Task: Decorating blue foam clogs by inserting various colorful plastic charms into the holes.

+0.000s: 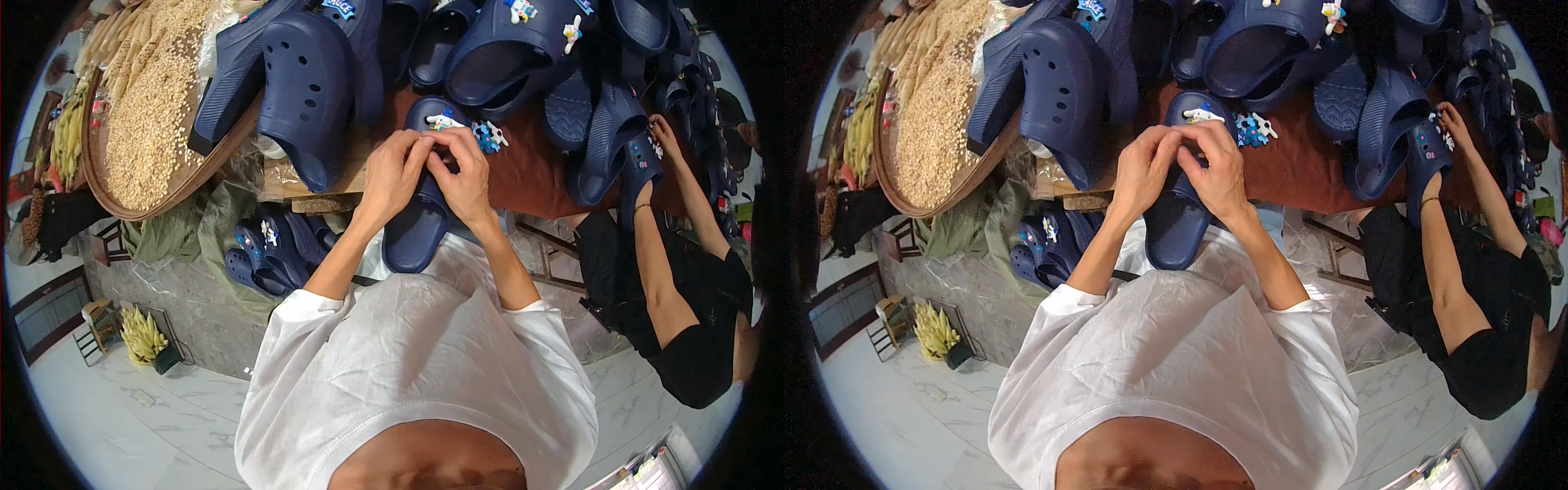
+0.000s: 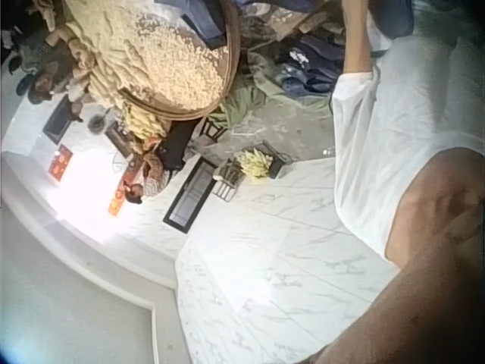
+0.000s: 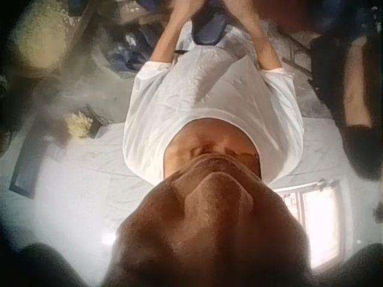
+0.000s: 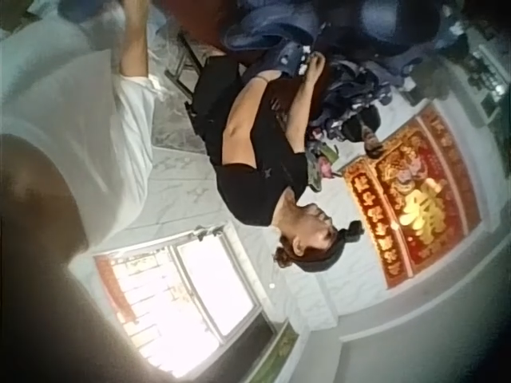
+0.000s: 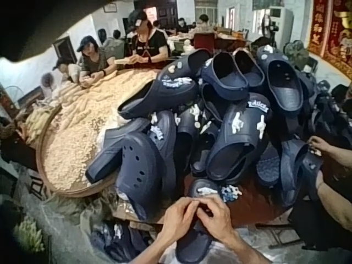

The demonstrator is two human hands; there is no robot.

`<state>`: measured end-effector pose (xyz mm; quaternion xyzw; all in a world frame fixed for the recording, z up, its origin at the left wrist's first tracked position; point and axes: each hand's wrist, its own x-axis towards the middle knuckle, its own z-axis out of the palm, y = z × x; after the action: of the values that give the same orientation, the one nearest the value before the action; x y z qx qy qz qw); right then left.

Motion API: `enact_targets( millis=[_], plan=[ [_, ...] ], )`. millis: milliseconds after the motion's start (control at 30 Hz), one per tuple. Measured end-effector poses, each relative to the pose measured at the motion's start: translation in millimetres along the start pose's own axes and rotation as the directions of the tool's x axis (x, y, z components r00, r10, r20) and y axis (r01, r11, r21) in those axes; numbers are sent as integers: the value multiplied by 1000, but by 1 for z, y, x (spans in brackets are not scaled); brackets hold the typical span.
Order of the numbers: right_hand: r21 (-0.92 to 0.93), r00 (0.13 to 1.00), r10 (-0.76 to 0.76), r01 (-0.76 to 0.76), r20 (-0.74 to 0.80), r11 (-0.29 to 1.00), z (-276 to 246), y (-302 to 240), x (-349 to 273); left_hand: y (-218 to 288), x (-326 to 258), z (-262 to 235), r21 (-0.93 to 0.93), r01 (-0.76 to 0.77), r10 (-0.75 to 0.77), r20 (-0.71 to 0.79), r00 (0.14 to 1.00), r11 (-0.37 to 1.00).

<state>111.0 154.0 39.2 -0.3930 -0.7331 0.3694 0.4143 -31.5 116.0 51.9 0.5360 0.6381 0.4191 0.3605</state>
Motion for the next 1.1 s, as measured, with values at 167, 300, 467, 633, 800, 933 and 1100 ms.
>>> enact_targets(
  millis=[167,300,467,633,800,933,1100],
  plan=[
    [-157,974,128,-158,-189,975,-18,18,2,-8,-16,-8,186,-251,257,-7,966,950],
    [-326,966,130,-199,-222,924,-39,68,0,-13,-36,-13,204,-399,368,173,913,894],
    [-454,979,14,-108,-205,884,-36,60,3,-35,-52,0,216,-356,354,52,934,909],
    [-276,995,78,-94,-69,957,-18,21,16,-36,-65,6,254,-357,384,-63,921,899],
    [-438,999,-39,23,-27,898,1,26,20,-37,-62,2,300,-364,384,-9,923,882],
    [-378,995,-103,99,9,921,8,27,27,-41,-65,6,305,-373,409,-63,910,876],
    [-284,996,-74,59,-41,957,15,46,38,-50,-60,18,334,-372,438,-145,887,866]
  ],
)
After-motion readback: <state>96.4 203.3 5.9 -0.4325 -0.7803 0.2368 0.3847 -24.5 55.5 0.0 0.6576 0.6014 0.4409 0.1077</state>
